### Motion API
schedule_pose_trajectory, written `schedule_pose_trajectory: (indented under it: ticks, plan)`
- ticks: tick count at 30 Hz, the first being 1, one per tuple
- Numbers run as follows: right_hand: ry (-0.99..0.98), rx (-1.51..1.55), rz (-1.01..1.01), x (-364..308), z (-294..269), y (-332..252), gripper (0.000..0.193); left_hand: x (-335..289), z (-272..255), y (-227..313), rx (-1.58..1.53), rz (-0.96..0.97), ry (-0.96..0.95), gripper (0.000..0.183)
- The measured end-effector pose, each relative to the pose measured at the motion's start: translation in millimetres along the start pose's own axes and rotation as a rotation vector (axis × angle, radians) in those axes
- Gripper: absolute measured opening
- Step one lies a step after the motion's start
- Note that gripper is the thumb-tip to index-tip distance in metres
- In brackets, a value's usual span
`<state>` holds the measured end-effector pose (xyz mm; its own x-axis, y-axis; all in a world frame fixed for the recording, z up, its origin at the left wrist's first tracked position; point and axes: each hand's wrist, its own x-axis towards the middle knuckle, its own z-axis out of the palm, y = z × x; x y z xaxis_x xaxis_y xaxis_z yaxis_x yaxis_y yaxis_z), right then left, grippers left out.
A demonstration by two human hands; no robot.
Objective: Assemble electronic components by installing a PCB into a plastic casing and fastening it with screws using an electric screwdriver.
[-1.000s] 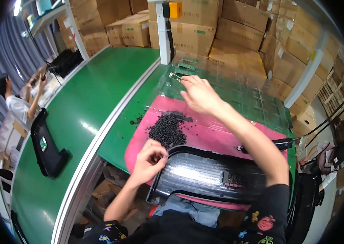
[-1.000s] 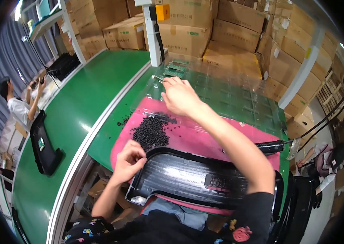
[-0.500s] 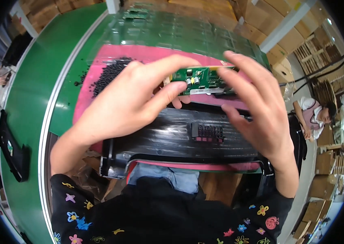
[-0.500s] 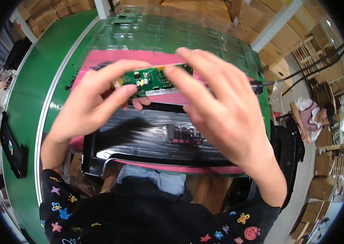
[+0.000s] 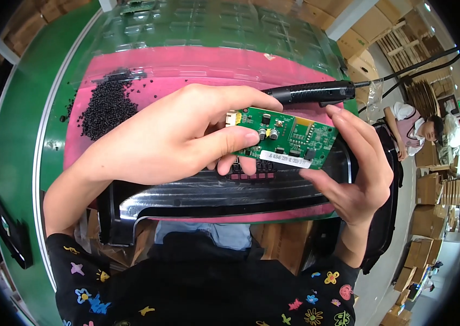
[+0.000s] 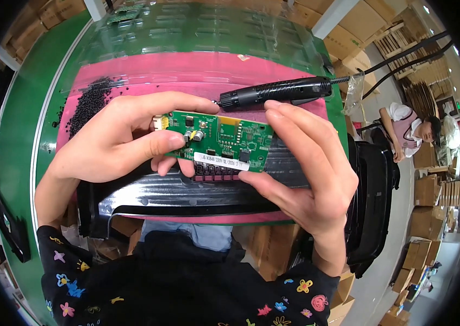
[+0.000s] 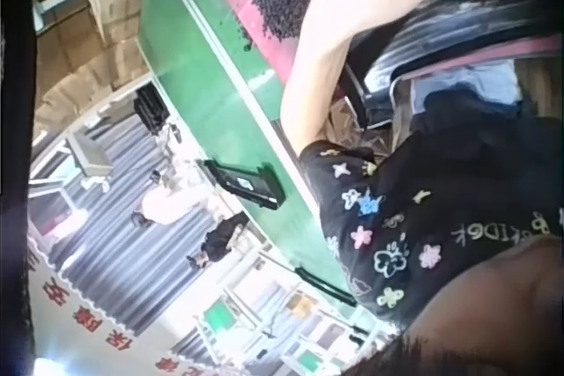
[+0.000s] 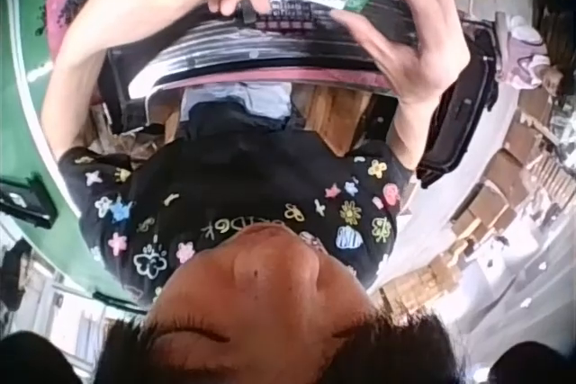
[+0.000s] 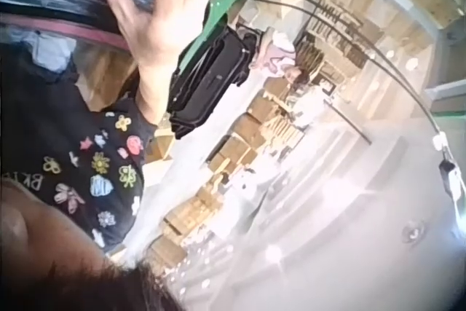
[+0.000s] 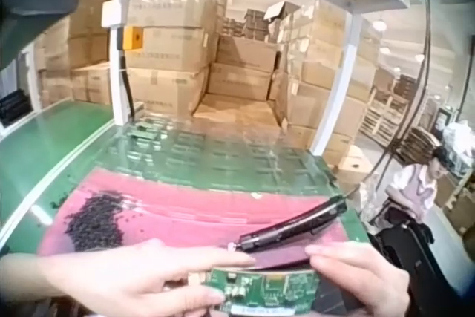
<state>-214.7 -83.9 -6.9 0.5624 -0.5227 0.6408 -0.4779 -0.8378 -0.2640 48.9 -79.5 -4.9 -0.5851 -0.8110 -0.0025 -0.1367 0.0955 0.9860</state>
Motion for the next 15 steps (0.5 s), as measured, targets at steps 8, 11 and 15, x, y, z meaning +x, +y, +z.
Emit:
schedule_pose_trajectory:
  ticks: [8, 11, 15]
  plan:
    - [0.031, 0.160, 0.100, -21, 21, 13, 0.056, -4, 3, -8, 0.105, -0.060, 0.000, 0.062]
    - [0.025, 0.262, 0.275, -39, 27, 21, 0.055, -6, 7, -31, 0.182, 0.004, 0.163, 0.076]
    - [-0.116, 0.399, 0.390, -50, 37, 28, 0.054, -13, 20, -52, 0.487, 0.136, 0.166, 0.058]
